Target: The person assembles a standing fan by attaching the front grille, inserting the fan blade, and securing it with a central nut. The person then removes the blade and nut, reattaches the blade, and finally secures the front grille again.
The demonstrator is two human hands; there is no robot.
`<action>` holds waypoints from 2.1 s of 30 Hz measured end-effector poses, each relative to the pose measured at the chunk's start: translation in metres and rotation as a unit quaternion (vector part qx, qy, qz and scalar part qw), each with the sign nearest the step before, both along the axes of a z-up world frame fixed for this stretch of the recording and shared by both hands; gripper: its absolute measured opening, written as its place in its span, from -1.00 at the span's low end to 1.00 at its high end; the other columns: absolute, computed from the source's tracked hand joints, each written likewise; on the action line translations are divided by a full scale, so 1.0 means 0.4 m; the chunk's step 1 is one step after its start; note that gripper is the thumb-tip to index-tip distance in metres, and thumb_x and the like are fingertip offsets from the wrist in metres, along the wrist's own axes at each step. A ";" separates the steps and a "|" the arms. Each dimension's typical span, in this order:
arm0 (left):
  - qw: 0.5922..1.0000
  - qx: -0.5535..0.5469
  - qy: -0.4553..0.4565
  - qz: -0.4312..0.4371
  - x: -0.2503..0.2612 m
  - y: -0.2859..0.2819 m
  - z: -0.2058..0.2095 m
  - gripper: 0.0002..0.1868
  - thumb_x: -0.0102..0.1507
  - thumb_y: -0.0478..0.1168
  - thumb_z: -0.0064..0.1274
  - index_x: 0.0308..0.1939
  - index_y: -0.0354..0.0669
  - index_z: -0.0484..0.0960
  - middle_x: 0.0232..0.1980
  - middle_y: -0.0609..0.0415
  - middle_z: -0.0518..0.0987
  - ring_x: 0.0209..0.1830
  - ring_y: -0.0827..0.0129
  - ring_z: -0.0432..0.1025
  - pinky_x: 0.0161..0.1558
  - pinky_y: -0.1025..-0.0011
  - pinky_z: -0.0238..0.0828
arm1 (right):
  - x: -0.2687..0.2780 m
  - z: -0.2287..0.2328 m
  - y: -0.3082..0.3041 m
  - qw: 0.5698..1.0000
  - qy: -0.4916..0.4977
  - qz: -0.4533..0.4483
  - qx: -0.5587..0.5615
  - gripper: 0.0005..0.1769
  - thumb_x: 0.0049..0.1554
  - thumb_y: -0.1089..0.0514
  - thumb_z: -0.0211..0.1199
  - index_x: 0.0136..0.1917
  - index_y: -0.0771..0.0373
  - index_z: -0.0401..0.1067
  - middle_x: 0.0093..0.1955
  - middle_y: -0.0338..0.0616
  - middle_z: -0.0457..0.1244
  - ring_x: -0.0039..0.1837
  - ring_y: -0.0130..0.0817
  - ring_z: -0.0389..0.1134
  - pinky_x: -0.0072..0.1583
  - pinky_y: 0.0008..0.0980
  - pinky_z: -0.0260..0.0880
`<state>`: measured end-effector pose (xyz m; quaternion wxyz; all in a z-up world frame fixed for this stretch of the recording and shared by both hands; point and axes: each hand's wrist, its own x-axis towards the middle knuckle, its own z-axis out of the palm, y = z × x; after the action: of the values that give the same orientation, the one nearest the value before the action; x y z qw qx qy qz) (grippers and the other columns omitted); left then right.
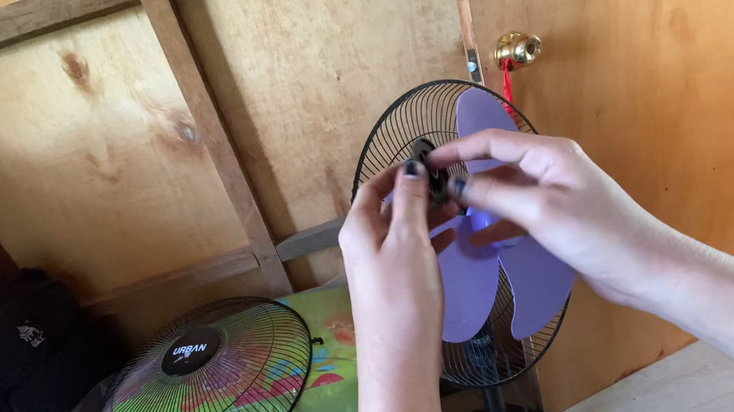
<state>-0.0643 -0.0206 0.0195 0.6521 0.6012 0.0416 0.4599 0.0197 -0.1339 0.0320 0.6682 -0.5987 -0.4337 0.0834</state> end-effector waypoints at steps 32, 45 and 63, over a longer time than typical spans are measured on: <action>0.996 -0.069 -0.041 0.028 0.012 0.022 -0.007 -0.74 0.27 -0.30 0.06 -0.04 -0.39 0.70 -0.35 0.06 0.67 -0.41 0.48 0.55 -0.35 0.50 0.54 | 0.001 0.002 0.024 0.998 0.011 -0.026 0.049 -0.56 0.13 0.21 0.21 0.29 0.27 0.51 0.00 -0.14 0.45 0.00 -0.47 0.44 -0.12 -0.38 0.50; 0.977 -0.170 -0.062 0.114 -0.049 0.192 -0.060 -0.76 0.26 -0.31 0.10 -0.10 -0.44 0.73 -0.33 0.00 0.68 -0.42 0.44 0.53 -0.40 0.46 0.53 | -0.079 -0.033 0.188 1.000 -0.014 0.005 -0.005 -0.39 0.07 0.23 0.18 0.41 0.11 0.44 0.22 -0.24 0.41 0.06 -0.52 0.44 -0.05 -0.39 0.53; 0.881 -0.376 -0.008 0.288 -0.007 0.937 -0.411 -0.87 0.30 -0.35 0.07 -0.18 -0.42 0.62 -0.40 -0.03 0.61 -0.53 0.32 0.51 -0.47 0.37 0.57 | -0.143 -0.312 0.698 0.982 0.132 0.121 -0.061 -0.41 0.08 0.24 0.25 0.39 0.17 0.33 0.30 -0.15 0.28 0.00 -0.32 0.41 -0.10 -0.30 0.48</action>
<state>-0.0672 0.3543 -0.1448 0.6684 0.2689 0.3771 0.5819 -0.0373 0.1452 -0.0927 0.6668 -0.5654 -0.4045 0.2683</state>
